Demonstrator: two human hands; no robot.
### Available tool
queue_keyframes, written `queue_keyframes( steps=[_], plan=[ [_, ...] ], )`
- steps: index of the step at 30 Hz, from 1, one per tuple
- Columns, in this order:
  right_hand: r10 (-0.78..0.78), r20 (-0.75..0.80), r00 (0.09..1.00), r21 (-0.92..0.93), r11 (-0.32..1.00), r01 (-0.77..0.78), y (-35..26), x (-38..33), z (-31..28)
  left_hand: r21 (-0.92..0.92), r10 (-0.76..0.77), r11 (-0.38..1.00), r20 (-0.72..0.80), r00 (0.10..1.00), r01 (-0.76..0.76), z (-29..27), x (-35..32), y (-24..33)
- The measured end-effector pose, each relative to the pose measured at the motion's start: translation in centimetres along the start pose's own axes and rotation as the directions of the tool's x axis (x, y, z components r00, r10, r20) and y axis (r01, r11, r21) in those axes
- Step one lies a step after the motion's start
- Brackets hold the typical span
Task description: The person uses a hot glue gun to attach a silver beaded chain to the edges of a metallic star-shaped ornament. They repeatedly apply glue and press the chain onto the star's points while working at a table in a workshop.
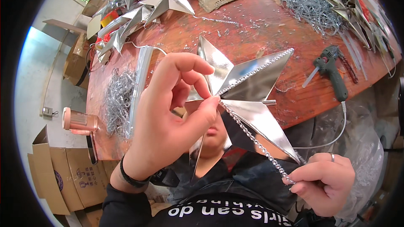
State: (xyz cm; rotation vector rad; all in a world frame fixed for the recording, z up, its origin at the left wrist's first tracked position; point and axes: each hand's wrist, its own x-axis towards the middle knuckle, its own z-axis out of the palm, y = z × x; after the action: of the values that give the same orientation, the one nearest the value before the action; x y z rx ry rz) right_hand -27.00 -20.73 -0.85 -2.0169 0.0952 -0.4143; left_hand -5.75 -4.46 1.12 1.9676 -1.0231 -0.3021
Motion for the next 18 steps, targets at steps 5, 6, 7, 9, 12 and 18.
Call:
queue_keyframes(
  steps=[5, 6, 7, 9, 12, 18],
  plan=[
    [0.029, -0.141, 0.99, 0.017, 0.999, -0.027, 0.0, -0.4, 0.5, -0.269, -0.15, 0.952, 0.011, 0.989, 0.147, -0.8, 0.1, 0.2],
    [0.037, -0.156, 0.987, 0.02, 0.999, -0.035, 0.0, -0.4, 0.5, -0.255, -0.14, 0.956, 0.033, 0.99, 0.144, -1.3, -0.1, -0.3],
    [0.067, -0.162, 0.984, 0.041, 0.997, -0.062, 0.0, -0.4, 0.6, -0.118, 0.02, 0.993, -0.002, 1.0, -0.02, -1.5, -0.1, -1.0],
    [0.127, -0.174, 0.976, 0.082, 0.99, -0.115, -0.3, -0.2, 0.7, 0.152, 0.289, 0.946, 0.004, 0.957, -0.286, -1.8, -0.2, -1.7],
    [0.27, -0.149, 0.951, 0.15, 0.957, -0.248, -1.1, -0.2, 0.4, 0.3, 0.449, 0.842, 0.072, 0.89, -0.449, -1.3, -0.7, -2.0],
    [0.383, -0.216, 0.898, 0.272, 0.907, -0.322, -1.4, -1.0, 0.7, 0.422, 0.59, 0.675, 0.183, 0.787, -0.605, -1.5, -0.4, -2.8]
  ],
)
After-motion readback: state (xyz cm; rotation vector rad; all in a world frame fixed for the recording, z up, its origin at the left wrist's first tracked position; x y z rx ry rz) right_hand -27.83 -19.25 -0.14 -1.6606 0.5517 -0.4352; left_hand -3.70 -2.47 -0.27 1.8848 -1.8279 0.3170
